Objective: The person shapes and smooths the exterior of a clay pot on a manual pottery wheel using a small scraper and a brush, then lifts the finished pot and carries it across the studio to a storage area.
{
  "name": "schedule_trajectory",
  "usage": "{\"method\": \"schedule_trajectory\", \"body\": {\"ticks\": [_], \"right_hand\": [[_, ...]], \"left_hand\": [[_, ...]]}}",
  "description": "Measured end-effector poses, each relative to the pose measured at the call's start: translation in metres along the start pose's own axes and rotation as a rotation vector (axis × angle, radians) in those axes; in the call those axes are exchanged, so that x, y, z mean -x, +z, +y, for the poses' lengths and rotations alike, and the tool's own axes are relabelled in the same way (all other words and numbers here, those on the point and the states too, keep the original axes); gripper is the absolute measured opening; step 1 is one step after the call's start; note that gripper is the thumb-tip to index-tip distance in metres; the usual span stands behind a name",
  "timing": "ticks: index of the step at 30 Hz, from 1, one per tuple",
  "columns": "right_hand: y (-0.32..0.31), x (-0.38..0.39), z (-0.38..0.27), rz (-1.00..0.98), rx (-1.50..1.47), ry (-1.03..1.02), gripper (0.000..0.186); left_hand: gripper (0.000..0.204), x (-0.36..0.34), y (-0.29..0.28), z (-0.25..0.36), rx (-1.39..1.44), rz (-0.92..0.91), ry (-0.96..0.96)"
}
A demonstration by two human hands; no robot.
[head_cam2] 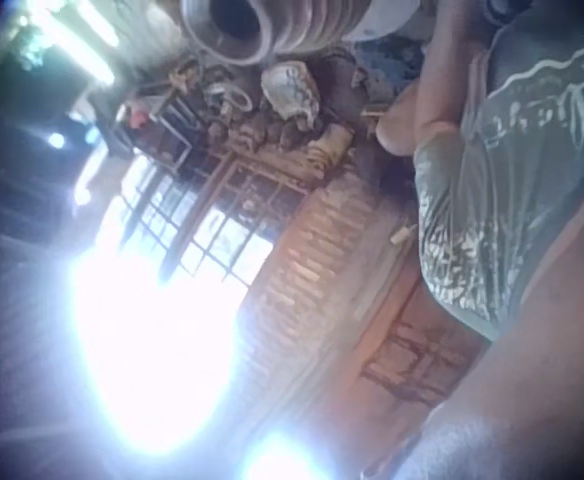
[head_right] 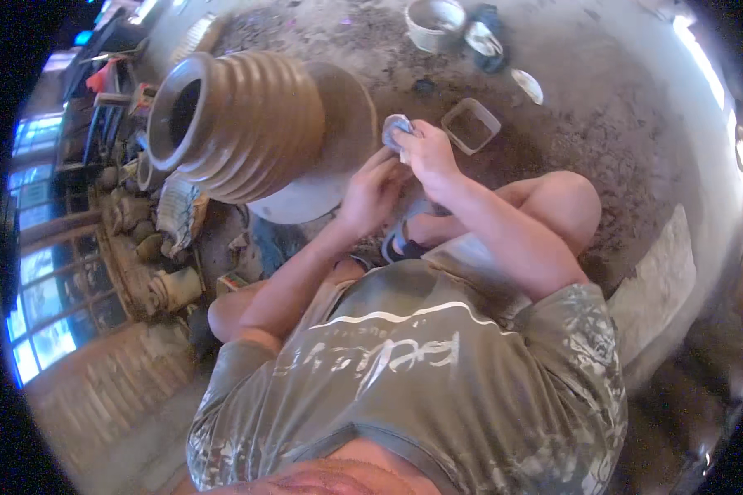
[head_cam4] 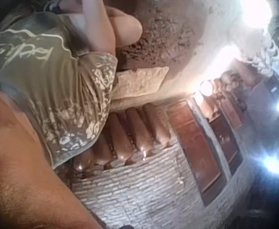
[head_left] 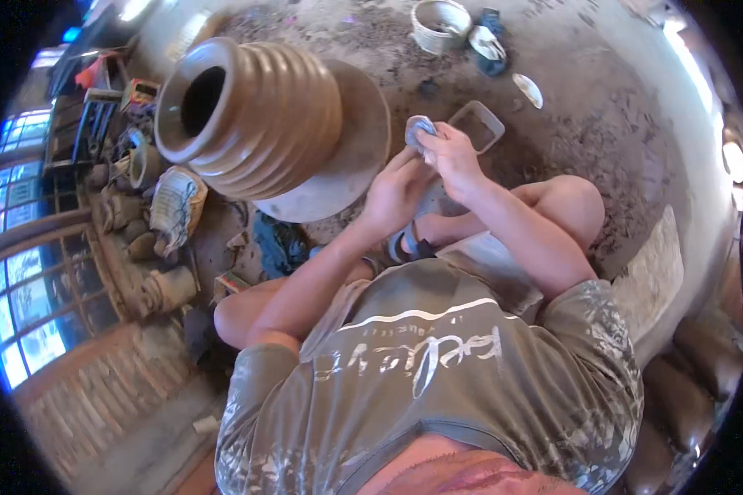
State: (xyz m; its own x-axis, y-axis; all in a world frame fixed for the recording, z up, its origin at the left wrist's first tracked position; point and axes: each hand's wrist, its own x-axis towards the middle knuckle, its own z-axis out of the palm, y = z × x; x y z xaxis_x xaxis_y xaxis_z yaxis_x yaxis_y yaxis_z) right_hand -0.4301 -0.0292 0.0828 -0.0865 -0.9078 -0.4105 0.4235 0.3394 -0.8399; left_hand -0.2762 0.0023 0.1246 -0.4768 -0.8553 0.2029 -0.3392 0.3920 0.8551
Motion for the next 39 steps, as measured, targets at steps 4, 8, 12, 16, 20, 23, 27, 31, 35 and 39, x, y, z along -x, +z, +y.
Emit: {"method": "schedule_trajectory", "body": {"ticks": [4, 8, 12, 16, 20, 23, 27, 31, 35, 39], "right_hand": [[-0.082, -0.094, -0.014, 0.058, 0.647, 0.002, 0.029], [-0.135, -0.15, -0.011, 0.146, 1.379, 0.055, 0.03], [-0.163, -0.175, 0.026, 0.084, 1.671, 0.179, 0.028], [-0.167, -0.189, 0.053, -0.09, 1.787, 0.118, 0.03], [-0.172, -0.2, 0.072, -0.088, 1.865, 0.178, 0.029], [-0.171, -0.2, 0.082, -0.097, 1.877, 0.208, 0.028], [-0.174, -0.205, 0.093, -0.203, 1.918, 0.144, 0.028], [-0.179, -0.207, 0.096, -0.19, 1.911, 0.147, 0.03], [-0.192, -0.218, 0.095, -0.316, 2.02, 0.196, 0.027], [-0.159, -0.213, 0.033, -0.042, 1.922, 0.155, 0.025]], "left_hand": [[0.045, 0.072, -0.051, -0.039, -0.557, -0.119, -0.143], [0.093, 0.116, -0.109, -0.052, -1.012, -0.343, -0.738], [0.108, 0.124, -0.105, -0.056, -1.008, -0.418, -0.746], [0.112, 0.114, -0.103, -0.054, -0.956, -0.454, -0.726], [0.108, 0.111, -0.096, -0.05, -0.958, -0.472, -0.602], [0.103, 0.106, -0.083, -0.046, -0.953, -0.452, -0.494], [0.099, 0.082, -0.07, -0.031, -0.753, -0.473, -0.461], [0.091, 0.092, -0.061, -0.051, -0.536, -0.407, -0.323], [0.056, 0.12, -0.079, -0.078, -0.495, -0.049, -0.246], [0.037, 0.174, -0.155, -0.154, -0.481, 0.65, -0.551]]}}
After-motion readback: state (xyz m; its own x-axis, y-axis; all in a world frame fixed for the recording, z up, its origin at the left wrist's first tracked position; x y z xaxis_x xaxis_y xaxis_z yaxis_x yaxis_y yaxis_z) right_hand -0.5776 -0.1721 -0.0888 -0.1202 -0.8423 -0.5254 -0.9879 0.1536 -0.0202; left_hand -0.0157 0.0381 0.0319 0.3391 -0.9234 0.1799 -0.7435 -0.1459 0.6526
